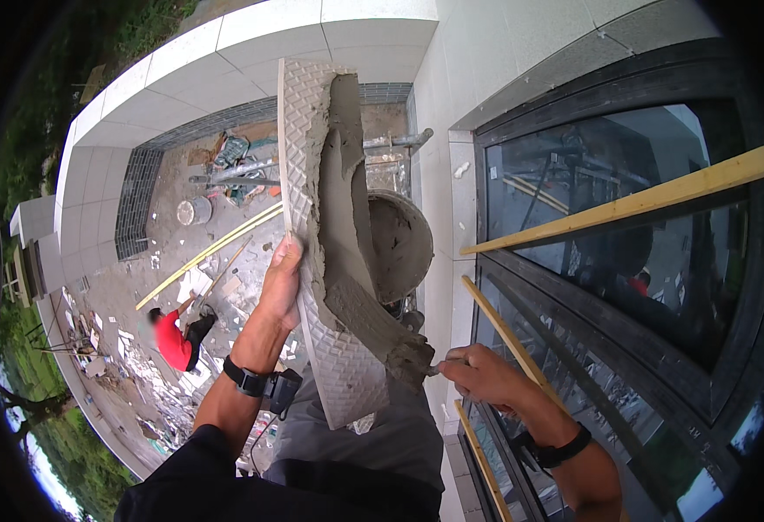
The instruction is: Applying mortar and installing large ceramic tiles on an exterior wall above a window.
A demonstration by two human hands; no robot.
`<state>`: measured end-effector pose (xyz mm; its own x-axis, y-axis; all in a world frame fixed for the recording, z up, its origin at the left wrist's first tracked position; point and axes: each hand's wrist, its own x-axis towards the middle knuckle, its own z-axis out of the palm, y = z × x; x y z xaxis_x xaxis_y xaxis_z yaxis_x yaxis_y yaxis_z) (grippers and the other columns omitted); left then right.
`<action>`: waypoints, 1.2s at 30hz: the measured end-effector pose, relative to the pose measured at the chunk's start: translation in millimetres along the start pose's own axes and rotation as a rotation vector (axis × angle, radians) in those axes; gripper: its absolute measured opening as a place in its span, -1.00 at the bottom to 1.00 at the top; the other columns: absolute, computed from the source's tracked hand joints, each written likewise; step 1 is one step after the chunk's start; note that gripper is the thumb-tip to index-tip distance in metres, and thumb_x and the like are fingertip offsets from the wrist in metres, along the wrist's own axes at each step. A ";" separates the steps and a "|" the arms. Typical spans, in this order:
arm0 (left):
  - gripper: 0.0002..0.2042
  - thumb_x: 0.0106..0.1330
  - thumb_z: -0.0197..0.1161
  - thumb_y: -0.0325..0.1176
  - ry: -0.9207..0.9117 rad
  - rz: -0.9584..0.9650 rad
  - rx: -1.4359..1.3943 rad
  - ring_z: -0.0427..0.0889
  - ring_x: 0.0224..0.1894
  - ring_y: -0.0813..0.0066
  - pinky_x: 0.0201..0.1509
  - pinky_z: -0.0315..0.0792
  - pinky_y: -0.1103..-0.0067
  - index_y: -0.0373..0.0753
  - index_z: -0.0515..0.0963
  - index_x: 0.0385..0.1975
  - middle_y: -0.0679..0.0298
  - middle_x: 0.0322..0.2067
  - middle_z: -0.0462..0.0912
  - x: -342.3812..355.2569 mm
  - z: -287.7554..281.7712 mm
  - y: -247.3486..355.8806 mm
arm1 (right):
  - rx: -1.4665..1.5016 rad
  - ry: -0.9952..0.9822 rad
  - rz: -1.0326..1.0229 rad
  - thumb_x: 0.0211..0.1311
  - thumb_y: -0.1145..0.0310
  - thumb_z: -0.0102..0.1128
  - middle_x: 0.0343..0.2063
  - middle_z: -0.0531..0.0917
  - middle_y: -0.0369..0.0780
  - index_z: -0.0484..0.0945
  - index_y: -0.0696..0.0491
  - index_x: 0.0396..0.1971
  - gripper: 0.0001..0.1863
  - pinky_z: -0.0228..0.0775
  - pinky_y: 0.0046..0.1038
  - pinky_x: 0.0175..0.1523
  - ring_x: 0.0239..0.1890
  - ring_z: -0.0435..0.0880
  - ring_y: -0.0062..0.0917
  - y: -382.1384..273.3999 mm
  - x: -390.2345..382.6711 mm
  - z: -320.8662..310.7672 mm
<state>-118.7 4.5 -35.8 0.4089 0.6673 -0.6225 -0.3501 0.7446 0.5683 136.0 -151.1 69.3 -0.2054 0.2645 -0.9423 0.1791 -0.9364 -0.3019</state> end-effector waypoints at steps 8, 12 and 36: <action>-0.54 0.47 -0.11 -0.03 0.118 0.120 -0.159 0.53 0.06 0.29 0.17 0.42 0.36 -0.22 0.30 0.20 0.15 0.07 0.49 29.5 0.7 16.9 | -0.237 0.381 -0.322 0.24 0.13 0.07 -0.70 0.45 0.02 0.44 0.19 -0.54 -0.62 0.31 -0.25 -0.43 -0.64 0.46 -0.13 58.4 25.9 57.2; -0.52 0.46 -0.11 0.00 0.137 0.138 -0.162 0.52 0.07 0.24 0.18 0.41 0.33 -0.23 0.31 0.19 0.13 0.07 0.50 35.9 -11.0 23.4 | -0.448 0.348 -0.257 0.23 0.12 0.06 -0.69 0.53 -0.03 0.48 0.15 -0.50 -0.64 0.36 -0.21 -0.42 -0.54 0.57 -0.06 100.0 9.8 42.9; -0.38 0.38 -0.03 0.13 0.262 0.009 -0.095 0.44 0.14 0.34 0.24 0.34 0.40 -0.20 0.24 0.28 0.22 0.13 0.43 2.8 -77.8 27.1 | -0.840 0.447 -0.248 0.14 0.14 0.09 -0.40 0.64 0.12 0.46 0.31 -0.26 -0.55 0.44 -0.13 -0.08 -0.25 0.63 0.02 27.7 229.7 -51.4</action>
<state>-192.5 27.7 -64.0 0.1779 0.6457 -0.7426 -0.4352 0.7284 0.5291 143.3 -104.4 -162.9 0.0224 0.6562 -0.7543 0.8416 -0.4196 -0.3400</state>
